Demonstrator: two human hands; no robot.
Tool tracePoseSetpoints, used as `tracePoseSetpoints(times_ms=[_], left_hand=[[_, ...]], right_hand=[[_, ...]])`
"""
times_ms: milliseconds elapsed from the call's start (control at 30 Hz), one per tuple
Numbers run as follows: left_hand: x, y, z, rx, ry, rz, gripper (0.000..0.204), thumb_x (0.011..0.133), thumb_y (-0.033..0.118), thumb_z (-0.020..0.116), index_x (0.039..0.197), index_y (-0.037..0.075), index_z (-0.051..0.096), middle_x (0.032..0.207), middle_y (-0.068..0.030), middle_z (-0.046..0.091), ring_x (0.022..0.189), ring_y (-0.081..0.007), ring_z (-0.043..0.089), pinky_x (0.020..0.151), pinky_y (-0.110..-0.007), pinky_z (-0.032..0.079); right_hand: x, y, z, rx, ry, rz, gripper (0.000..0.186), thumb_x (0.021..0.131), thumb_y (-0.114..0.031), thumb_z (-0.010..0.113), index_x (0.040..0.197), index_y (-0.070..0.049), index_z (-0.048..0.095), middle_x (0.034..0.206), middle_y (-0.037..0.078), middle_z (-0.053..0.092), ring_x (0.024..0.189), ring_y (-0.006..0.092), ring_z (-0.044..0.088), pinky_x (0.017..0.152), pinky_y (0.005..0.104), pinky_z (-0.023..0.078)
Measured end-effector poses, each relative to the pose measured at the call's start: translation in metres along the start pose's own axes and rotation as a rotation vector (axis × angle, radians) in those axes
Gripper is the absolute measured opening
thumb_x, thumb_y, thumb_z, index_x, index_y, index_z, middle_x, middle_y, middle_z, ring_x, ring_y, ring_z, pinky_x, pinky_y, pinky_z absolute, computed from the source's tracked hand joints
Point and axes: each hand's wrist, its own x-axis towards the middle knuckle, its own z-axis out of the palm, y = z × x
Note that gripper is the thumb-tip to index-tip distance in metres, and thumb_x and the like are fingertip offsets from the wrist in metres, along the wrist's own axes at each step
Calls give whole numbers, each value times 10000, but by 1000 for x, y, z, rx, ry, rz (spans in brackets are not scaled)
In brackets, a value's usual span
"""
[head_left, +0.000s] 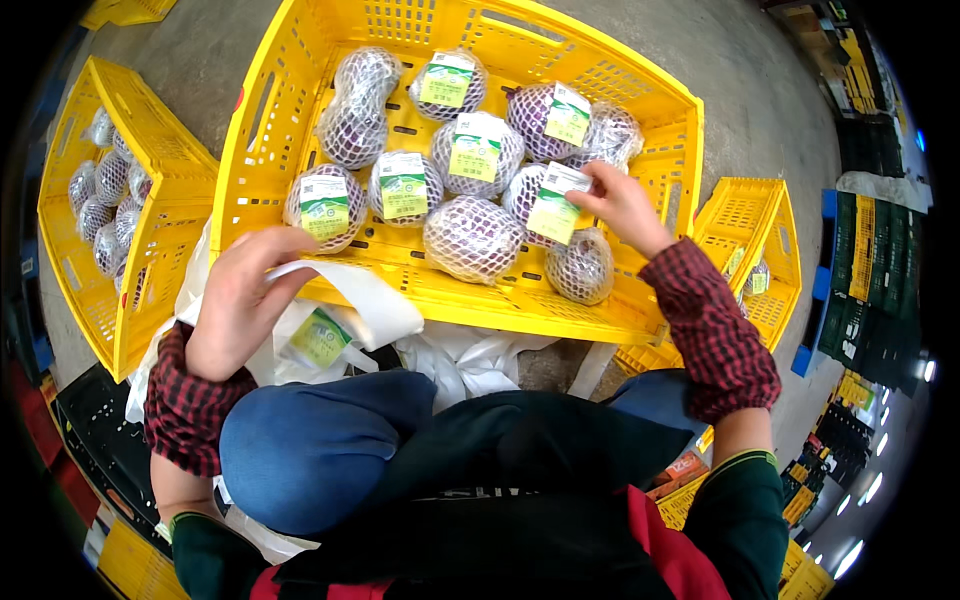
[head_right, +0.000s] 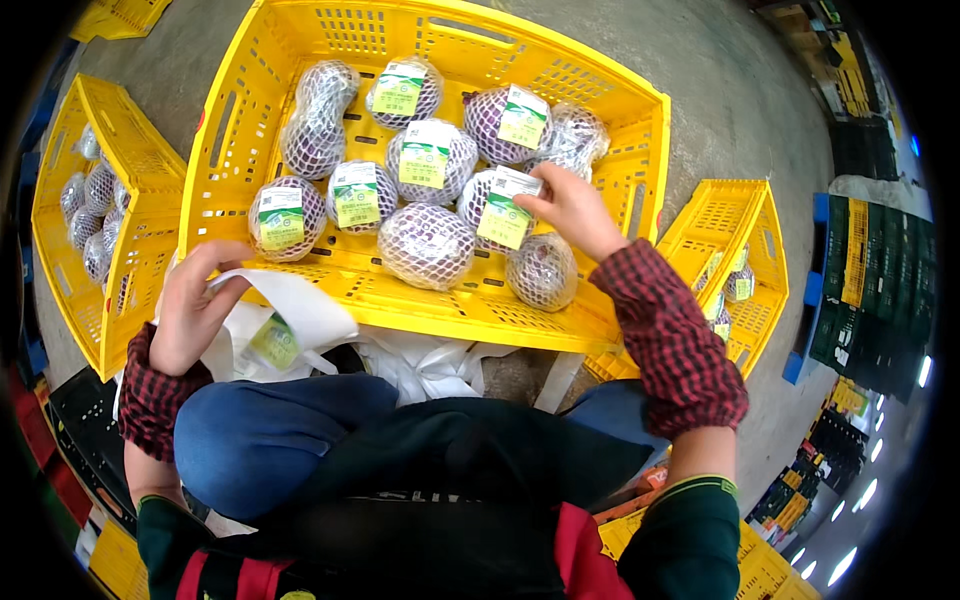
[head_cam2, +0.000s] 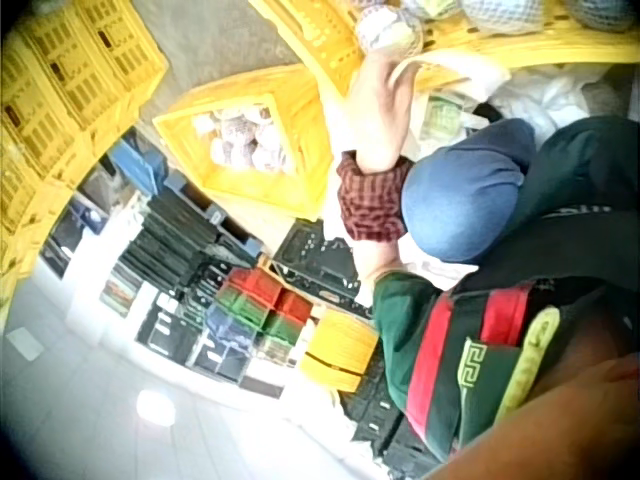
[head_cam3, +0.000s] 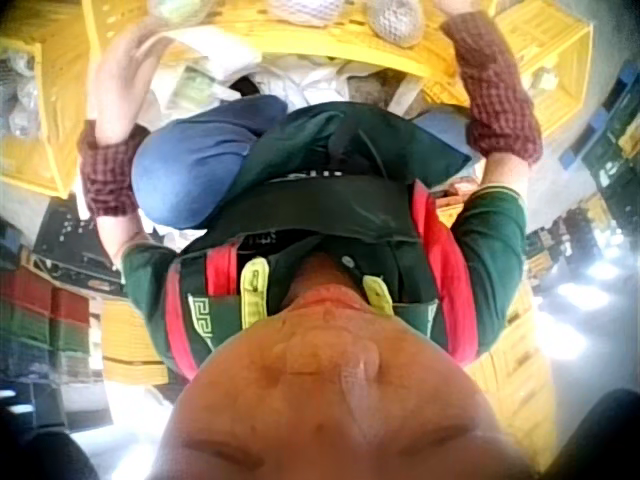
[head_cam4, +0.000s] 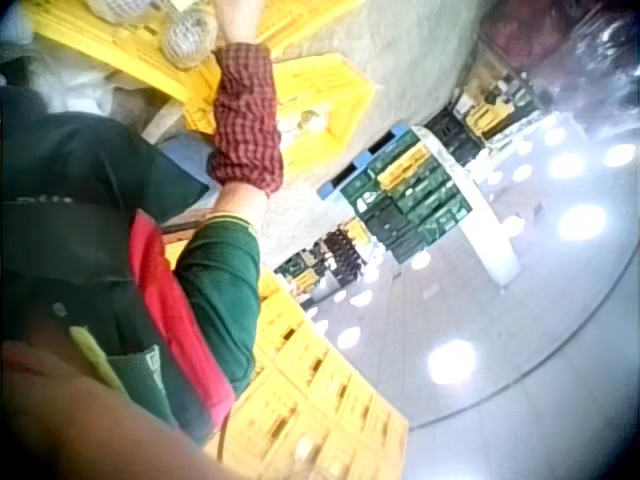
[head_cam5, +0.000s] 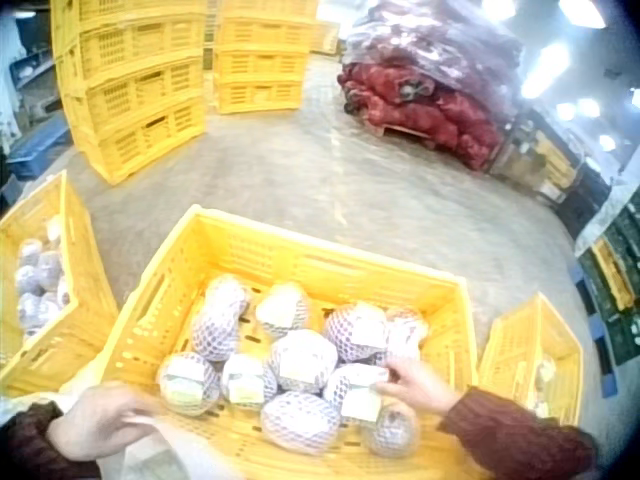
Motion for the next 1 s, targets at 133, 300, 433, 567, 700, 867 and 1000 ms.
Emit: tracePoseSetpoints(times_ms=[133,300,433,567,700,867,1000], left_hand=[[25,2,5,-78,-97,7,94,881,39,631,970,16,609,813,-58,634,772,-150,610,681,-266,476],[38,2,10,-565,-89,-305,101,948,88,549,1014,17,577,821,0,598,737,-58,567,656,-224,474],[48,-4,11,-734,-73,-303,137,958,129,539,1061,48,579,925,26,612,841,-34,556,729,-207,461],[58,-5,8,-1023,59,-363,168,955,125,553,1104,52,580,957,10,642,891,-51,596,757,-217,483],[67,-27,-4,-570,244,-221,339,902,110,628,1215,35,519,1124,-63,627,1014,-168,621,924,-303,467],[58,2,-11,368,207,494,449,755,79,713,1174,73,550,1146,-75,626,1207,-324,542,1095,-469,298],[50,7,-16,229,-144,458,282,787,38,685,1054,80,605,1114,-78,636,1183,-278,567,1082,-439,326]], right_hand=[[3,17,20,-435,169,-306,523,788,-269,736,1190,7,546,1033,143,601,994,338,562,862,422,450],[2,-1,32,-587,42,-404,546,770,-277,741,1206,-10,551,1147,110,577,1046,322,548,869,410,444],[-1,-107,29,249,-116,-320,479,881,-328,669,1227,-13,572,1252,142,579,1171,279,536,973,383,430],[-17,-184,73,1121,-719,-321,383,919,-201,656,1234,-5,559,1181,70,604,1109,150,545,974,301,425],[-12,-196,93,1310,-654,-186,229,938,-163,627,1094,0,591,1041,34,637,983,95,581,893,252,458],[-11,-193,84,1265,-560,-217,154,944,-136,600,1025,-7,581,997,23,627,955,81,583,866,242,462],[-15,-182,79,1204,-550,-183,155,936,-146,610,1009,-14,578,976,19,632,938,78,591,840,238,467]])
